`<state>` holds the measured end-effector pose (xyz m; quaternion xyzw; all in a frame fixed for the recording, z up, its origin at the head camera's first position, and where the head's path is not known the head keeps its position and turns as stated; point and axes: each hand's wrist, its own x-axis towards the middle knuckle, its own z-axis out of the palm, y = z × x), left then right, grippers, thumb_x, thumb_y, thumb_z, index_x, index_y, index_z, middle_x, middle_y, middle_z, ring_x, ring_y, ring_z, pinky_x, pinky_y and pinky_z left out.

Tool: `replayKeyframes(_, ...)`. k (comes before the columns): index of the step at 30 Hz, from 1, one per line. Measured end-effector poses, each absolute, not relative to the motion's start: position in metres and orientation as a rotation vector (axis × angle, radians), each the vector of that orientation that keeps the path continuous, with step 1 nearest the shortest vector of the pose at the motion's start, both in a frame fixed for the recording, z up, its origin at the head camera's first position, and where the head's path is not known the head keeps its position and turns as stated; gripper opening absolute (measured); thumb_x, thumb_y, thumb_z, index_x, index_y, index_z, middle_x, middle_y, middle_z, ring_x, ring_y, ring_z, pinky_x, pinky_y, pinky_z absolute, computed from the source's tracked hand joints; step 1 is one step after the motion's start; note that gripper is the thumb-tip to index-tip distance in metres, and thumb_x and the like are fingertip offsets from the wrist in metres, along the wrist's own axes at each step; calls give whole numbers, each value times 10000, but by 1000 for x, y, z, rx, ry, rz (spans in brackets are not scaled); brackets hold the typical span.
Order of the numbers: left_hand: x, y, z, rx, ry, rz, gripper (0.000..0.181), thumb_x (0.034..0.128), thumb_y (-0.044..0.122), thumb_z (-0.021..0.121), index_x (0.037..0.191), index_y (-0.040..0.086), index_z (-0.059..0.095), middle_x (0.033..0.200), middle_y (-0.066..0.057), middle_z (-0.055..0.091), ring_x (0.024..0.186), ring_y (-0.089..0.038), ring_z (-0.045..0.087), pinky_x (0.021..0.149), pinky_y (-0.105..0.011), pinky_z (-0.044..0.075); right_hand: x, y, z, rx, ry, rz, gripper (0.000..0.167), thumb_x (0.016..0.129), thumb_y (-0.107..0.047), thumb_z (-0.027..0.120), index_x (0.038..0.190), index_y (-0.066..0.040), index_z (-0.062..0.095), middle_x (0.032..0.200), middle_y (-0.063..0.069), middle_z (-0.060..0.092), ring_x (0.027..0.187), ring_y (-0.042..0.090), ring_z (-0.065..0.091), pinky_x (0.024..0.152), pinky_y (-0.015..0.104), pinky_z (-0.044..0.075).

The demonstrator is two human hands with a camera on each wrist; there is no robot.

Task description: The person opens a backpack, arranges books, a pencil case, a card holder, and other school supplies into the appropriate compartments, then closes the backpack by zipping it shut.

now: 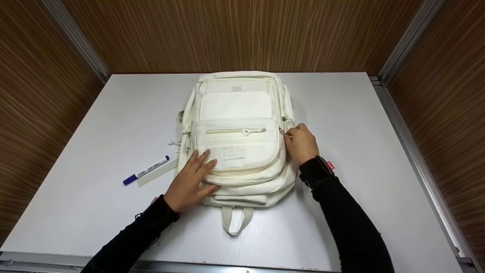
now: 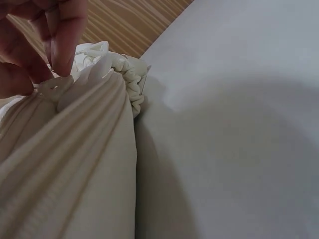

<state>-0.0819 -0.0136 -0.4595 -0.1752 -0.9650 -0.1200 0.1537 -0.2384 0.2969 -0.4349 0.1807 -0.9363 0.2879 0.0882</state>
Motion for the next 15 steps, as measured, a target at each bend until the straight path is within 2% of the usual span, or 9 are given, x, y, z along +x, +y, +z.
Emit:
replayKeyframes(3, -83, -14, -460, -504, -2776, -376, 708, 854, 524, 670, 1401, 100, 520, 1540, -171, 390, 1431, -460, 304, 1188, -460, 284, -238, 298, -434, 532, -2786, 856, 220, 946, -124, 588, 997, 57, 703, 946, 214, 612, 820, 337, 585, 711, 409, 438)
replayKeyframes(8, -84, -13, -460, -488, -2793, -443, 693, 882, 502, 652, 1423, 97, 497, 1554, -166, 369, 1436, -469, 284, 1135, -475, 370, -232, 301, -429, 544, -2789, 825, 179, 931, -151, 583, 909, -6, 687, 875, 181, 687, 806, 336, 569, 709, 424, 413)
replayKeyframes(15, -85, -11, -463, -463, -2818, -479, 692, 913, 487, 618, 1452, 85, 456, 1559, -156, 365, 1441, -456, 283, 1062, -452, 457, -211, 303, -425, 587, -2750, 808, 132, 933, -131, 572, 912, -45, 669, 766, 115, 681, 705, 266, 580, 640, 346, 394)
